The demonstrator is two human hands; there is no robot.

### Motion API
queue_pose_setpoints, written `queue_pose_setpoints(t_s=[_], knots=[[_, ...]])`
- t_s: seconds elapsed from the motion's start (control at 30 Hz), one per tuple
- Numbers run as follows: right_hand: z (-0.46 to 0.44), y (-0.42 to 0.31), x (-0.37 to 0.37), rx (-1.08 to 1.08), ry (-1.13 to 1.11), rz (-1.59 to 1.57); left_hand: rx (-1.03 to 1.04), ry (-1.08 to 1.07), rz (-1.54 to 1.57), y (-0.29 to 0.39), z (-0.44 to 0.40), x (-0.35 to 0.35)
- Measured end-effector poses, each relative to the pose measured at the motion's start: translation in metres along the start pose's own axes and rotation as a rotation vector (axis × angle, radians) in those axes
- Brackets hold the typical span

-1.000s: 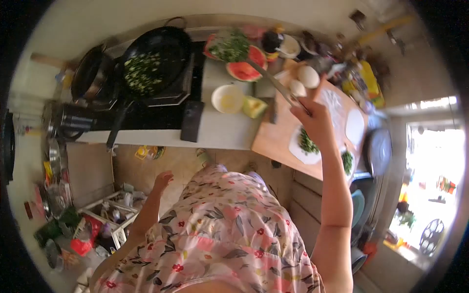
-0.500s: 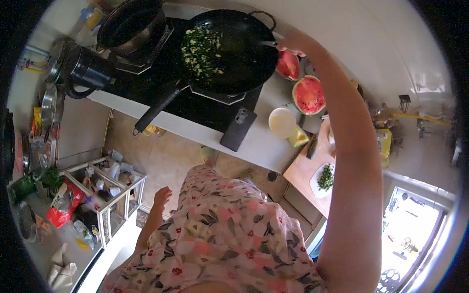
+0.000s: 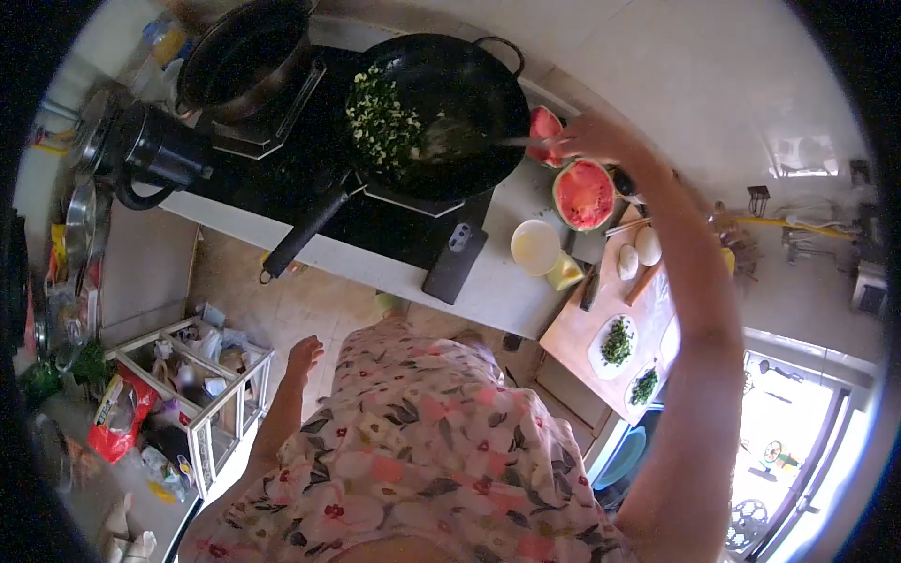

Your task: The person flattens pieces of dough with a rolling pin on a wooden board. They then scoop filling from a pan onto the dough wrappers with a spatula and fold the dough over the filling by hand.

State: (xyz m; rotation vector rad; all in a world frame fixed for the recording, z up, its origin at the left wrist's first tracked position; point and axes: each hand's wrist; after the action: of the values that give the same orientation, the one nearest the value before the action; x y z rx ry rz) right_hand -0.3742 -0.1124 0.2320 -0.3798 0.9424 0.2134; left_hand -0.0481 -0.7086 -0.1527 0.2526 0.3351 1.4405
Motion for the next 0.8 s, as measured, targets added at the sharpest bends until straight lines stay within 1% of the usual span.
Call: queue_pose_setpoints(t_s=[0.07,0.13,0.17,0.27,0.3,0.37,0.4,0.47,0.5,0.6,0.63,0.73,0.77,0.8], knots=[[-0.040,0.019,0.061,-0.553,0.232,0.310,0.010,-0.028,-0.017,0.011,-0.001,0.000],[-0.068,0.005,0.093,-0.291,0.364,-0.101,0.008,0.022,-0.034,0.028,0.007,0.001],[-0.071,-0.021,0.104,0.325,0.261,-0.728,0.007,0.048,-0.044,0.034,0.009,0.001],[-0.066,-0.067,0.099,0.428,0.373,-0.715,0.024,0.068,-0.062,0.033,0.006,-0.017],[-0.062,-0.072,0.104,0.362,0.466,-0.588,0.009,0.083,-0.074,0.032,0.005,-0.024],[-0.046,-0.078,0.103,0.369,0.494,-0.533,-0.017,0.116,-0.092,0.029,0.000,-0.035],[-0.037,-0.084,0.100,0.370,0.506,-0.503,-0.034,0.095,-0.123,0.028,-0.003,-0.042],[-0.023,-0.085,0.102,0.355,0.524,-0.517,-0.069,0.050,-0.184,0.025,-0.010,-0.054],[-0.017,-0.084,0.104,0.350,0.534,-0.523,-0.067,0.067,-0.176,0.026,-0.011,-0.054],[-0.008,-0.073,0.132,0.286,0.590,-0.704,-0.053,0.092,-0.170,0.035,-0.016,-0.052],[-0.007,-0.072,0.136,0.298,0.550,-0.683,-0.046,0.087,-0.176,0.039,-0.016,-0.050],[-0.006,-0.083,0.151,0.395,0.588,-0.670,-0.018,0.068,-0.187,0.053,-0.022,-0.042],[-0.005,-0.086,0.151,0.375,0.568,-0.722,-0.010,0.063,-0.185,0.057,-0.024,-0.039],[-0.003,-0.088,0.151,0.381,0.557,-0.706,0.012,0.045,-0.181,0.060,-0.024,-0.035]])
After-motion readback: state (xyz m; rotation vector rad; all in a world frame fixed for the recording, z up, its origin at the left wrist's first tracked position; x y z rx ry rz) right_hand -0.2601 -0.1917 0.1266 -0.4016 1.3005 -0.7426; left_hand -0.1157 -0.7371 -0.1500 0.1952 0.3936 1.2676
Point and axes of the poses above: each hand's wrist, its own z-axis away from the middle knuckle, its own x-axis out of the palm, y = z × x, and after that the axes turned 8 degrees about -x, right-handed
